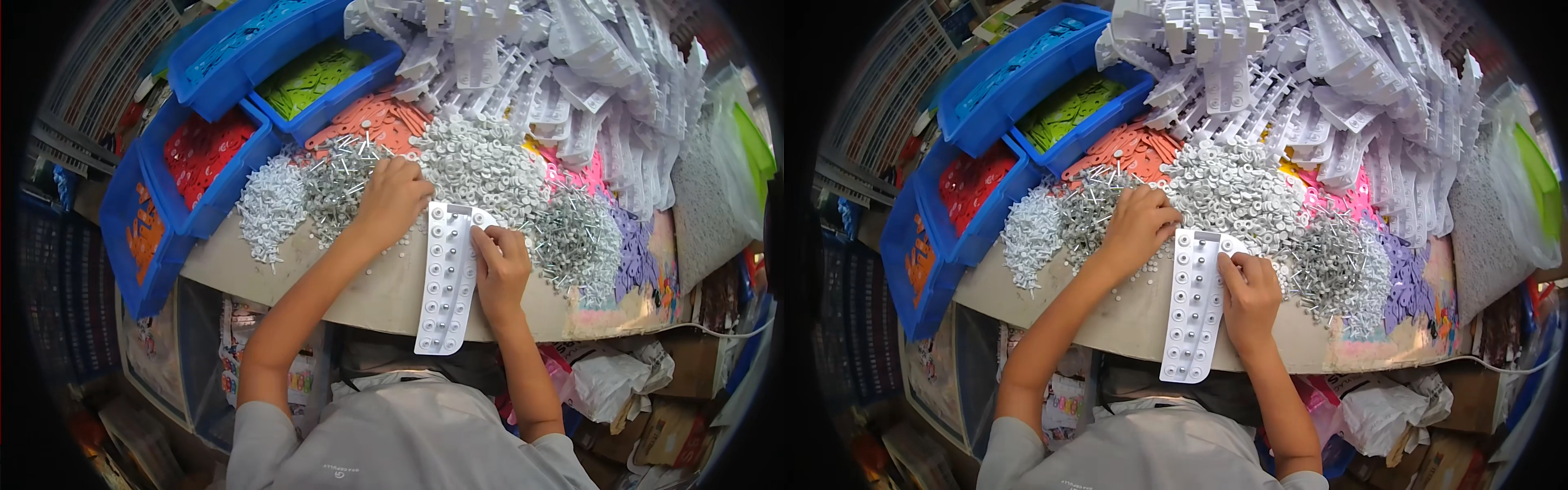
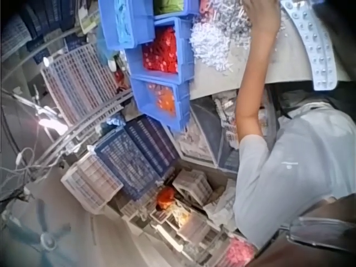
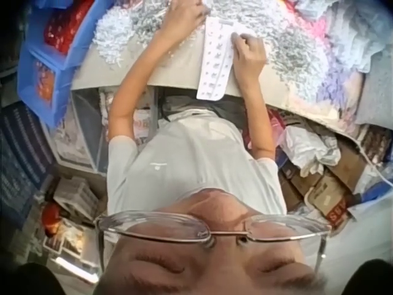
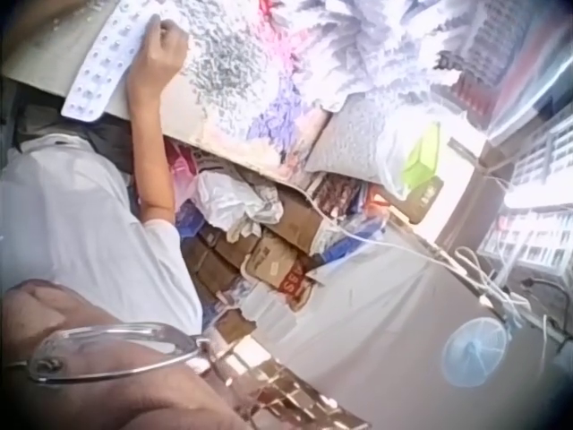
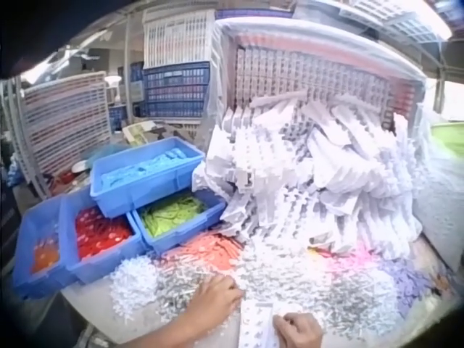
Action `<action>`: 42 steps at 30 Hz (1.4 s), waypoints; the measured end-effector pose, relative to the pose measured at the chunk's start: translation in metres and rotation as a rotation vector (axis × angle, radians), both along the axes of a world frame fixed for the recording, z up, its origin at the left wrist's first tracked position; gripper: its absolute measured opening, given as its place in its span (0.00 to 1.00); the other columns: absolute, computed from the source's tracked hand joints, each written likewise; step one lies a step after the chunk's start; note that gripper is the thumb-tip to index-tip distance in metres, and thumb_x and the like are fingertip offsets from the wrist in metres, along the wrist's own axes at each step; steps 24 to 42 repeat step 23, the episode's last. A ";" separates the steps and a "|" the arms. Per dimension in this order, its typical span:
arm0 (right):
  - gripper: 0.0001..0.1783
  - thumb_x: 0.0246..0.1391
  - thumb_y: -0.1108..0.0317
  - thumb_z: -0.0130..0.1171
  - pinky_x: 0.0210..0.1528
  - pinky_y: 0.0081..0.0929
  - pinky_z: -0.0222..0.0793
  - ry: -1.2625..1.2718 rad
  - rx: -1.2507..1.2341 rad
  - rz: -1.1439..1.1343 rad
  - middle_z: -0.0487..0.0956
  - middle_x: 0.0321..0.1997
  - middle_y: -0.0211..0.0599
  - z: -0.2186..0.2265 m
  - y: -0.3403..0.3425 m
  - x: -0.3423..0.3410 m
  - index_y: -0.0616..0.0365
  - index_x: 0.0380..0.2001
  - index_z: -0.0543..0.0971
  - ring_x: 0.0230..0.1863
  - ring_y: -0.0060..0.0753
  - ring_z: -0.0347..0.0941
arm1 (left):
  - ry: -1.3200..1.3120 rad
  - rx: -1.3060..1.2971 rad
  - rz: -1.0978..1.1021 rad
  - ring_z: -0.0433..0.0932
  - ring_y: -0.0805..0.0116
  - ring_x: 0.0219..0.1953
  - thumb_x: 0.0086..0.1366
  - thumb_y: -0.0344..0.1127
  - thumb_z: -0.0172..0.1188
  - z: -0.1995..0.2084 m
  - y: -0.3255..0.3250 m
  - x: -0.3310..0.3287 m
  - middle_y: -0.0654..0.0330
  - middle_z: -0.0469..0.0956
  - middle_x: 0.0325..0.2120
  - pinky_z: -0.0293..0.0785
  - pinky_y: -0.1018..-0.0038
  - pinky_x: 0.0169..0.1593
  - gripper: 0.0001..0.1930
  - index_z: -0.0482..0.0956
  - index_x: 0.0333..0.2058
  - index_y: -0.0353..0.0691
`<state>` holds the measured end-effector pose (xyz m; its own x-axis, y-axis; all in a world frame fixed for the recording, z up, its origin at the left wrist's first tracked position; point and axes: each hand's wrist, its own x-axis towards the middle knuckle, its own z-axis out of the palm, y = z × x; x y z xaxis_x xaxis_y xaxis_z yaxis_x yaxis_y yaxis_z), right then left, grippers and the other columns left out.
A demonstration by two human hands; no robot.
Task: Assembling colorful toy components into a white plastic frame.
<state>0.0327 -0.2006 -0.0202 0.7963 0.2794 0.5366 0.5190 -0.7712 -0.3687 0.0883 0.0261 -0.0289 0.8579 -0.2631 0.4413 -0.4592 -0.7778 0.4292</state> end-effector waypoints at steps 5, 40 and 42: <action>0.09 0.52 0.81 0.63 0.41 0.37 0.71 0.021 0.214 -0.077 0.78 0.37 0.39 -0.001 -0.009 -0.001 0.60 0.37 0.83 0.37 0.44 0.74 | -0.031 0.057 -0.021 0.73 0.62 0.43 0.55 0.31 0.69 -0.005 0.001 0.002 0.64 0.77 0.31 0.65 0.64 0.51 0.05 0.85 0.32 0.43; 0.06 0.55 0.73 0.65 0.55 0.38 0.61 0.199 -0.185 -0.286 0.78 0.40 0.36 0.003 -0.057 0.012 0.55 0.37 0.82 0.49 0.42 0.71 | -0.101 0.152 0.050 0.74 0.60 0.44 0.53 0.29 0.65 -0.006 -0.003 -0.004 0.59 0.77 0.36 0.66 0.63 0.51 0.11 0.81 0.38 0.41; 0.06 0.55 0.73 0.65 0.55 0.38 0.61 0.199 -0.185 -0.286 0.78 0.40 0.36 0.003 -0.057 0.012 0.55 0.37 0.82 0.49 0.42 0.71 | -0.101 0.152 0.050 0.74 0.60 0.44 0.53 0.29 0.65 -0.006 -0.003 -0.004 0.59 0.77 0.36 0.66 0.63 0.51 0.11 0.81 0.38 0.41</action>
